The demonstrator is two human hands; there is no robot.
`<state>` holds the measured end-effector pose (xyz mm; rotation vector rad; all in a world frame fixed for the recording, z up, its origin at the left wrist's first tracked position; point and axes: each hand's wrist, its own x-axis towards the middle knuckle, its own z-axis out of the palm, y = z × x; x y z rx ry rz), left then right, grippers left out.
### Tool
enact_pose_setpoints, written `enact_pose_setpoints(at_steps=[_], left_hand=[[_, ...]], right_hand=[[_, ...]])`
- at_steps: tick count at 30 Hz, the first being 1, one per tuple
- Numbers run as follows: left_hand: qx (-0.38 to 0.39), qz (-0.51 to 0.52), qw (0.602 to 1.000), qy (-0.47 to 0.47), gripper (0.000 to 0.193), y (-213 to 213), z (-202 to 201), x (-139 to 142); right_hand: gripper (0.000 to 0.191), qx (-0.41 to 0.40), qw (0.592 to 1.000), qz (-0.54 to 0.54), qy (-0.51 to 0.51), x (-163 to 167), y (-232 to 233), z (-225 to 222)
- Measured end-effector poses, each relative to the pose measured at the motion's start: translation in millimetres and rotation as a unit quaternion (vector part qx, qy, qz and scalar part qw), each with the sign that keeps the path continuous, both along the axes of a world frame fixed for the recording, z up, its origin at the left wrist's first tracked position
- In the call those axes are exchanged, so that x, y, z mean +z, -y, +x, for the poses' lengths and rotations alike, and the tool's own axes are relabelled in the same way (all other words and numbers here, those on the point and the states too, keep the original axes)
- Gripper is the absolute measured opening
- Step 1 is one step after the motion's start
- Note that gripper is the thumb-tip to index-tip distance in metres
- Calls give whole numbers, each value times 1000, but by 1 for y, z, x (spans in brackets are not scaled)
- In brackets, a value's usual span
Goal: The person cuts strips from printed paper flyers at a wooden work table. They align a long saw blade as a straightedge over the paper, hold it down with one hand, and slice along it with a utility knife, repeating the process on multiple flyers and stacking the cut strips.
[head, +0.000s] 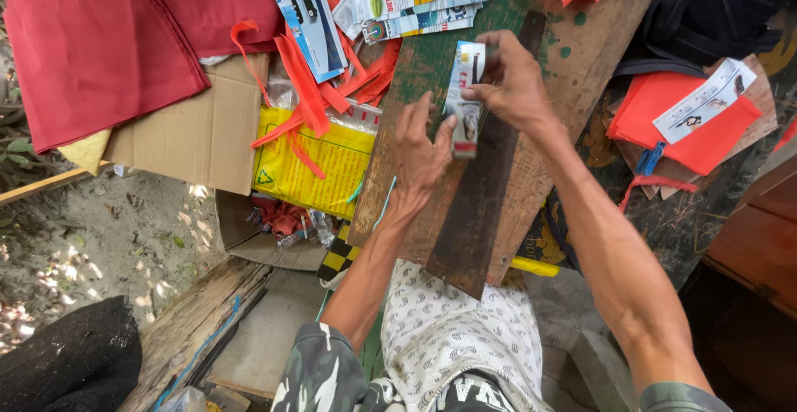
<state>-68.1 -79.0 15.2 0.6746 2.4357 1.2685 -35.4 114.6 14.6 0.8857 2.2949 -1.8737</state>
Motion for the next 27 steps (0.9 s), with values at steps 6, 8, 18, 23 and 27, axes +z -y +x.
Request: enact_pose_setpoints(at_steps=[6, 8, 18, 23, 27], left_hand=[[8, -7, 1000, -22, 47, -2, -13, -27], [4, -5, 1000, -6, 45, 2, -16, -29], [-77, 71, 994, 34, 64, -18, -32, -21], [-87, 12, 970, 226, 46, -18, -53, -29], [-171, -31, 985, -11, 20, -17, -98, -40]], right_hand=[[76, 66, 921, 370, -103, -25, 9, -6], [65, 81, 923, 367, -81, -28, 11, -6], [25, 21, 995, 100, -19, -38, 13, 6], [49, -114, 980, -137, -88, -20, 10, 6], [71, -51, 993, 102, -20, -9, 0, -13]])
